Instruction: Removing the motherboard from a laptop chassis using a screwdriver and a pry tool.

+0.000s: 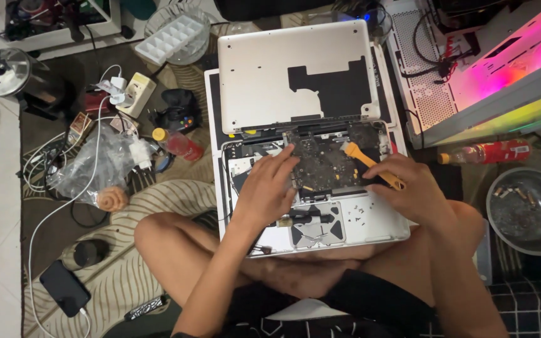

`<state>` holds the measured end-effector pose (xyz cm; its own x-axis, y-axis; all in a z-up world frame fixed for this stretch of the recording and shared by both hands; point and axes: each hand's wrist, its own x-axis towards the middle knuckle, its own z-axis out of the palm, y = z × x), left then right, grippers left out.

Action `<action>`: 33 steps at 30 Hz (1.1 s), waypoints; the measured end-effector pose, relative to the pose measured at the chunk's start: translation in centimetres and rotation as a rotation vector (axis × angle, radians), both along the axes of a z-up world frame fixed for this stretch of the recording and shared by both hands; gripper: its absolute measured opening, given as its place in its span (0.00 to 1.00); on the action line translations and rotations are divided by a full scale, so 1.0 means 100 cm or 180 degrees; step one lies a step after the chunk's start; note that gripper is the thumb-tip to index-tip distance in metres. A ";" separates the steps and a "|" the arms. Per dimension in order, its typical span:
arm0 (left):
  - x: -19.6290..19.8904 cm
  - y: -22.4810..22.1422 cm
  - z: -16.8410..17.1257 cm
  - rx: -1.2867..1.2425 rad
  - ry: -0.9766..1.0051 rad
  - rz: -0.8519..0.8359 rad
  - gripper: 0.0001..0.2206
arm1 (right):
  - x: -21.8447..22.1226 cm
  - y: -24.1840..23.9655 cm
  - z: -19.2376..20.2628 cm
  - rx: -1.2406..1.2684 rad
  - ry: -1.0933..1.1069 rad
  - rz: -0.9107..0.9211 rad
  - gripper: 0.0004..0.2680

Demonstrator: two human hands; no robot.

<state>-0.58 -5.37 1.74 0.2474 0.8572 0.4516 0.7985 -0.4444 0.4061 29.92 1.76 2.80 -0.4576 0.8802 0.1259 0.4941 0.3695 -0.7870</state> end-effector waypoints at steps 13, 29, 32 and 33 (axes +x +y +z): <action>-0.009 0.003 0.011 -0.0935 -0.0368 -0.0200 0.40 | 0.009 0.000 -0.026 0.0475 -0.0195 0.0027 0.10; 0.008 0.029 0.003 -0.0830 0.0020 0.0471 0.52 | -0.099 0.017 -0.006 0.0475 0.1172 0.0126 0.05; 0.008 0.031 0.008 -0.0944 -0.0072 0.0421 0.53 | -0.102 0.021 -0.008 0.0487 0.0980 0.0233 0.03; 0.008 0.029 0.010 -0.1008 -0.0072 0.0421 0.53 | -0.100 0.020 -0.010 0.0426 0.0901 0.0224 0.04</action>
